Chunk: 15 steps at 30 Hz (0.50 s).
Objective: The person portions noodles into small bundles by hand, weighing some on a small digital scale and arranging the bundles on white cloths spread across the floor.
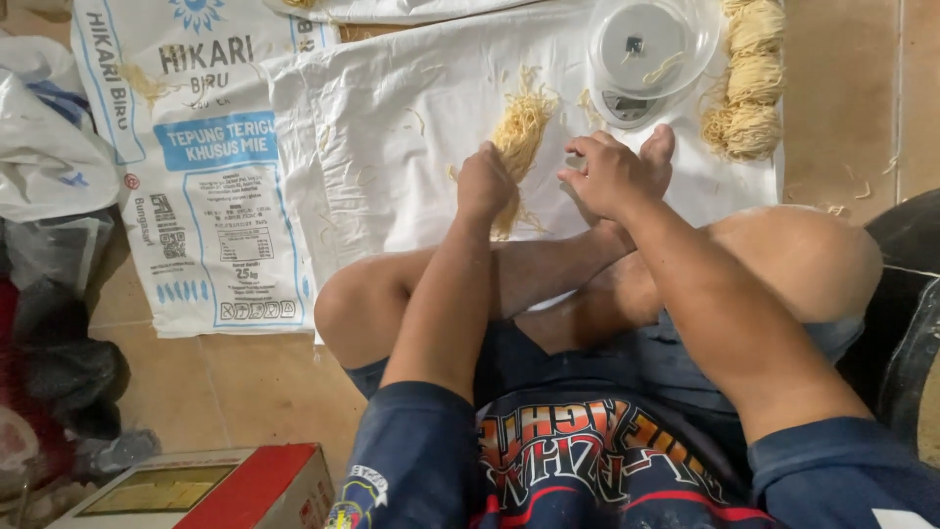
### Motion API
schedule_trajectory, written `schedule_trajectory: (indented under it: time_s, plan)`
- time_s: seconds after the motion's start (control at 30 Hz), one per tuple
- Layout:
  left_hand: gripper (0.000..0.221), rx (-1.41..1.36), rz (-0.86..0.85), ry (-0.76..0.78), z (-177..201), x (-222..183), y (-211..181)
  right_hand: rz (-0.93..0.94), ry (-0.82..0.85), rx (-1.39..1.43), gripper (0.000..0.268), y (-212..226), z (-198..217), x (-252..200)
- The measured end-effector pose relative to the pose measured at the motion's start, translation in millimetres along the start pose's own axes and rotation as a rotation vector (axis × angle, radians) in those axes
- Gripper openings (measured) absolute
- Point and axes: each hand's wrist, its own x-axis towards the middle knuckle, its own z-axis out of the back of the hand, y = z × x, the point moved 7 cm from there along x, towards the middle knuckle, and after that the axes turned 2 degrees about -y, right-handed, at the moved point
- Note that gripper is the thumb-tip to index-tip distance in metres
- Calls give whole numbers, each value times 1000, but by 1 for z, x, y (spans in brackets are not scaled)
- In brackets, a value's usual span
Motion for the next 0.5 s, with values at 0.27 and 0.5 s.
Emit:
schedule_trajectory:
  time_s: [0.27, 0.5]
  plan:
    - [35, -369, 51, 411, 89, -17, -50, 388, -203, -56, 83, -21, -49, 27]
    - [63, -288, -344, 550, 137, -36, -93, 620, -164, 22, 107, 57, -32, 25]
